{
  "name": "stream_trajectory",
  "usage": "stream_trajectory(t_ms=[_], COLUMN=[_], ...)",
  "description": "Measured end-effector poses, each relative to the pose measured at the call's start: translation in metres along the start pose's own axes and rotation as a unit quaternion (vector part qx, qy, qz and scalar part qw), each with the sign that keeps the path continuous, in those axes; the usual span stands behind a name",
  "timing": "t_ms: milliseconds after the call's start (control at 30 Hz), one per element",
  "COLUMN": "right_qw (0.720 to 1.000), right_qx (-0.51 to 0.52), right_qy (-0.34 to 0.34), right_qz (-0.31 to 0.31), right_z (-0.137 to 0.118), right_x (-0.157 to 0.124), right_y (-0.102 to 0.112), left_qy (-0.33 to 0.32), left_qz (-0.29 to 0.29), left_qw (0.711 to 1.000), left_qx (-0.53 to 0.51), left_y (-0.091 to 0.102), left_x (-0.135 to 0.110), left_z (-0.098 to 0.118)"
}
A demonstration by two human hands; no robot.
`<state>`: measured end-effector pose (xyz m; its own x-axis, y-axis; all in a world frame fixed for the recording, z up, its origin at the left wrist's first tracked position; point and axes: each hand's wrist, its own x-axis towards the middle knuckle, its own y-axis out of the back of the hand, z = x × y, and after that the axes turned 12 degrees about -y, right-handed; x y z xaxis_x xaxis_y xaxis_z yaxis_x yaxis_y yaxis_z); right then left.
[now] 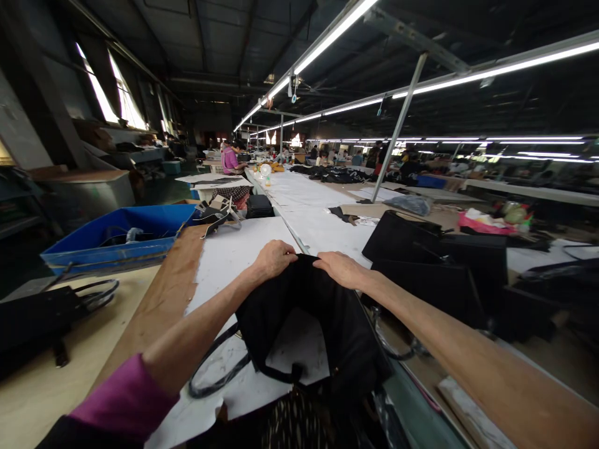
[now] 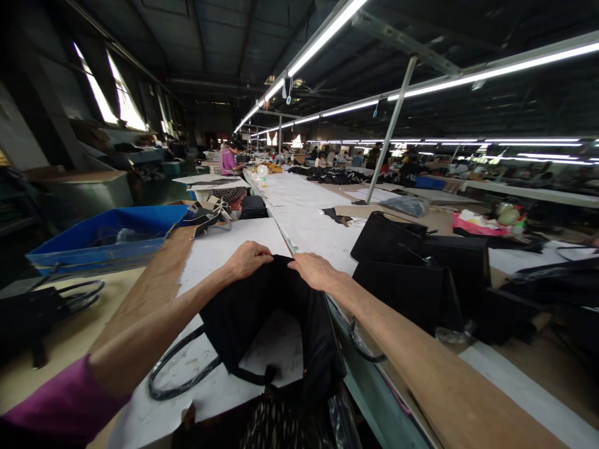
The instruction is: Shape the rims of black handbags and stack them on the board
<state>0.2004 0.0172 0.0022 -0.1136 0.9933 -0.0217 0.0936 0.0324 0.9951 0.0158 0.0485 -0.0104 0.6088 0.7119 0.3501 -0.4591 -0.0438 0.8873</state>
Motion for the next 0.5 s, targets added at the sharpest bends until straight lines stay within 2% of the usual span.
stream_trajectory(t_ms=[100,200,367,500], right_qw=[1.000,0.997,0.991,0.985], right_qx=[0.004,0.017,0.028,0.059], right_qy=[-0.022,-0.077,-0.129,-0.162], right_qz=[-0.007,-0.022,-0.002,0.006], right_z=[0.015,0.025,0.028,0.028], right_x=[-0.022,-0.049,-0.092,-0.110], right_y=[0.001,-0.001,-0.009,-0.010], left_qy=[-0.016,-0.019,-0.010,-0.007], left_qz=[0.006,0.016,0.024,0.010], left_qw=[0.999,0.999,0.998,0.996], left_qx=[-0.031,-0.041,-0.061,-0.087], left_y=[0.000,-0.001,0.001,0.007], left_x=[-0.002,-0.003,-0.007,-0.013], left_z=[-0.001,-0.002,0.000,0.008])
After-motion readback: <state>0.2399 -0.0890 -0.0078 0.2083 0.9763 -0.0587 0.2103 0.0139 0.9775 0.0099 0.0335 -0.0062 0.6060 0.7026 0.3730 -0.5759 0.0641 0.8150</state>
